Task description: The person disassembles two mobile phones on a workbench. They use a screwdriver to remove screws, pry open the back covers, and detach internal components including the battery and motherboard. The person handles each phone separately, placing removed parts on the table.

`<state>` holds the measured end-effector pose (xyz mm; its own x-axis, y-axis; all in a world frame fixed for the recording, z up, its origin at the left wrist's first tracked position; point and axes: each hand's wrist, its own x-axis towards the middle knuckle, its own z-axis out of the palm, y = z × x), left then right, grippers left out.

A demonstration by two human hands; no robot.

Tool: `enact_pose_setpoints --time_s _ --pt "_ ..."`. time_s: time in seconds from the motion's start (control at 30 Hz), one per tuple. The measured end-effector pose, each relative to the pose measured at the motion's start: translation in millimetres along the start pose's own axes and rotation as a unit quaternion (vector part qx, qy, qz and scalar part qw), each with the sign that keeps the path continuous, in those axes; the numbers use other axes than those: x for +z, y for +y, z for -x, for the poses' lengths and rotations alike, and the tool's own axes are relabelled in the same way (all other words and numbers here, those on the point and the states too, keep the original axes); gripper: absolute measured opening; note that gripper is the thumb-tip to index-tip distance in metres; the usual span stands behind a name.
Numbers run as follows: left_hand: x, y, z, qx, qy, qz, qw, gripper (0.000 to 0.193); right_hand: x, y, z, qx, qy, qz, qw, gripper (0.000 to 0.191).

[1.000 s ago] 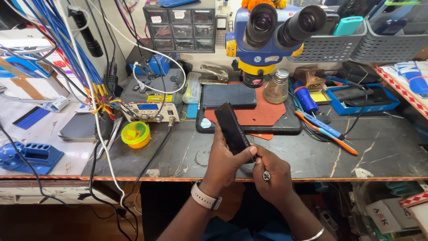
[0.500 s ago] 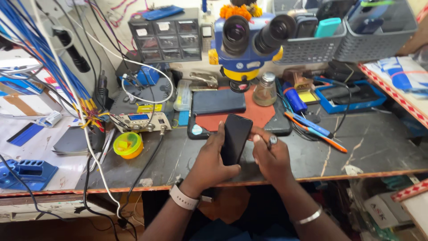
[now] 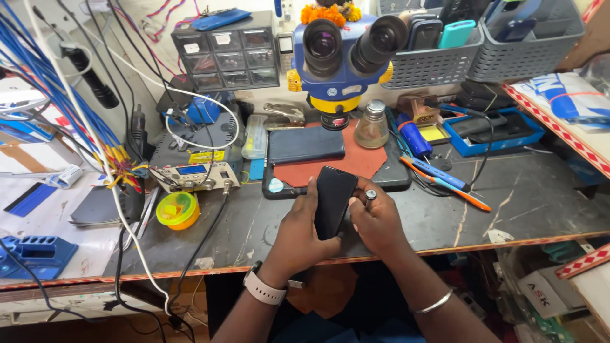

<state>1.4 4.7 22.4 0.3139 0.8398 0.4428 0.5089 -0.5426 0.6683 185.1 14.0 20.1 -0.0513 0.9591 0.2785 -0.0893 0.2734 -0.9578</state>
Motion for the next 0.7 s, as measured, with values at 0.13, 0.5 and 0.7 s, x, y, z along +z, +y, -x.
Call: enact_pose_setpoints --time_s 0.13,0.5,0.7 --pt "-1.2 -0.7 0.1 -0.002 -0.016 -0.007 1.0 0.123 -3.3 4.5 -1.8 0.02 0.007 -0.05 0.999 0.035" --pt "-8.2 9.1 -6.5 -0.03 -0.062 -0.024 0.997 0.12 -4.9 14.5 -5.0 0.039 0.062 -0.05 0.996 0.03" --pt "-26.7 5.1 -13.6 -0.016 -0.122 -0.025 0.992 0.117 -10.1 17.3 -8.0 0.055 0.062 -0.106 0.991 0.03"
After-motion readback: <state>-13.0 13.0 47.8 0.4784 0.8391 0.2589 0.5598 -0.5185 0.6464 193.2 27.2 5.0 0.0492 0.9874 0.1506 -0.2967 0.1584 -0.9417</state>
